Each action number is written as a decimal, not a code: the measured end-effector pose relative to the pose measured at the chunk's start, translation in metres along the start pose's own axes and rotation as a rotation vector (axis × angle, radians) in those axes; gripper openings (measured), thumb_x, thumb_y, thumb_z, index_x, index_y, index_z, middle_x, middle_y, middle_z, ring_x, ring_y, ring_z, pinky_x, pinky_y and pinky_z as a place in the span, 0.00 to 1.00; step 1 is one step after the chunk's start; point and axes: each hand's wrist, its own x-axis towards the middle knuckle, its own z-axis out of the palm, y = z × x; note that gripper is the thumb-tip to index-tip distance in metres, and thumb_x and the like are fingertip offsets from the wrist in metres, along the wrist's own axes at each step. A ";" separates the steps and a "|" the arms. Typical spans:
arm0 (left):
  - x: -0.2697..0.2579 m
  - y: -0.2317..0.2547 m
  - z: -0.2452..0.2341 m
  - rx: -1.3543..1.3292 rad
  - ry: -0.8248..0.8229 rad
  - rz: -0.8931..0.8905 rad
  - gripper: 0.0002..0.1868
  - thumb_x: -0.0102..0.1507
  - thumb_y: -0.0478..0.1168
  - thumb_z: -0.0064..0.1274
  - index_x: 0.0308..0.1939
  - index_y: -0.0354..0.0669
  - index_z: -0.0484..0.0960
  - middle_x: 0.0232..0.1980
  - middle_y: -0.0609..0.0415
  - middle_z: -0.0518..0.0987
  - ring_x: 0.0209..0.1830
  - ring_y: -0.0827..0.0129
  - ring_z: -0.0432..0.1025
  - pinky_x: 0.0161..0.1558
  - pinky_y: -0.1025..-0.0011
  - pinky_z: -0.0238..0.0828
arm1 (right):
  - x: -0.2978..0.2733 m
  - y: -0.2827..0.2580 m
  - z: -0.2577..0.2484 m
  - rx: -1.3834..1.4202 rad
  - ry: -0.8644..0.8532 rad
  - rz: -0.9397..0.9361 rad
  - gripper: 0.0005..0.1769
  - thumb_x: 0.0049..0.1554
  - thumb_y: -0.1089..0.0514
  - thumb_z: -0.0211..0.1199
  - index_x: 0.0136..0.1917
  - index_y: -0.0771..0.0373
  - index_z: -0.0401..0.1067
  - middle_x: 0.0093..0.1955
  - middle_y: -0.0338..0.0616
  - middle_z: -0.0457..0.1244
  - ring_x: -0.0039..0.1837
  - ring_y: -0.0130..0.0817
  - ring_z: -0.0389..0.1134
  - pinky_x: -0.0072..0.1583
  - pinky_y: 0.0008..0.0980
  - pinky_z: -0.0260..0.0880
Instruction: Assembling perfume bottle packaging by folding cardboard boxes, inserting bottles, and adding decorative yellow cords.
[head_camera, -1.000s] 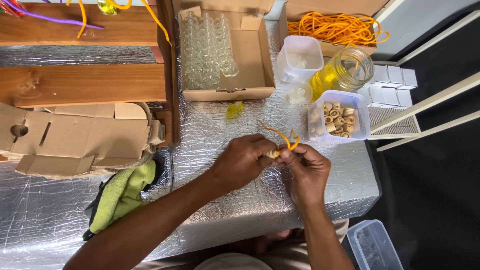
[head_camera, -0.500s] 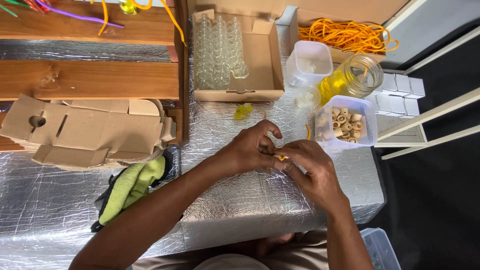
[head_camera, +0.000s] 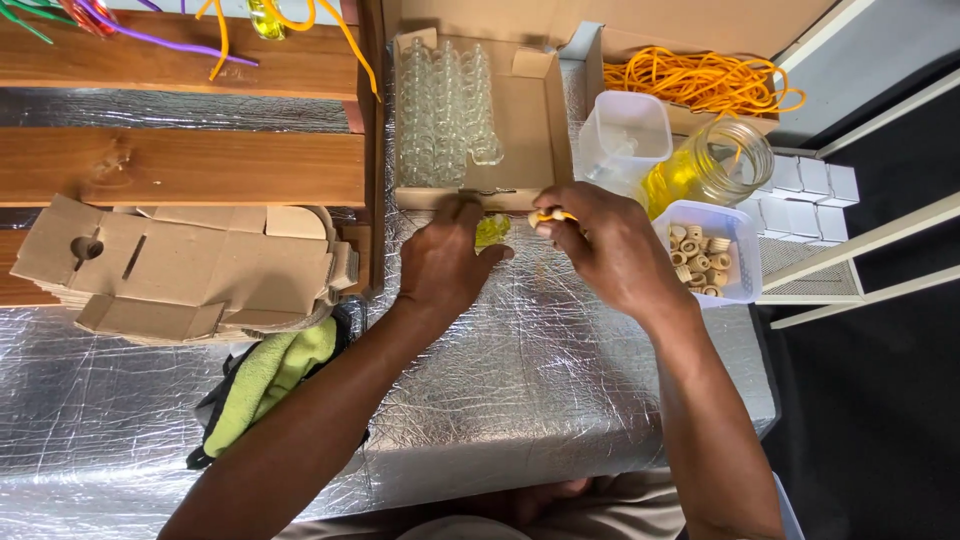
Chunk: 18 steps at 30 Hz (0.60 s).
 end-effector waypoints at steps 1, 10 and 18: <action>0.003 -0.004 0.007 0.002 0.002 -0.001 0.27 0.57 0.51 0.68 0.55 0.45 0.78 0.55 0.50 0.75 0.42 0.42 0.80 0.40 0.45 0.82 | 0.004 0.000 0.002 0.001 0.001 -0.003 0.12 0.56 0.75 0.65 0.54 0.69 0.75 0.40 0.57 0.68 0.41 0.51 0.75 0.45 0.46 0.75; 0.013 -0.015 0.035 -0.046 -0.023 0.106 0.15 0.65 0.48 0.54 0.56 0.62 0.76 0.47 0.64 0.79 0.47 0.61 0.81 0.48 0.57 0.79 | 0.009 0.013 0.027 -0.171 0.051 -0.101 0.13 0.61 0.70 0.62 0.56 0.57 0.78 0.46 0.48 0.70 0.48 0.49 0.75 0.52 0.43 0.76; 0.015 0.004 0.004 -0.246 -0.065 0.207 0.16 0.61 0.40 0.59 0.54 0.49 0.80 0.53 0.50 0.83 0.55 0.49 0.78 0.53 0.50 0.76 | -0.003 0.027 0.030 -0.139 0.063 -0.089 0.18 0.59 0.73 0.63 0.60 0.59 0.79 0.49 0.54 0.71 0.47 0.55 0.75 0.49 0.48 0.76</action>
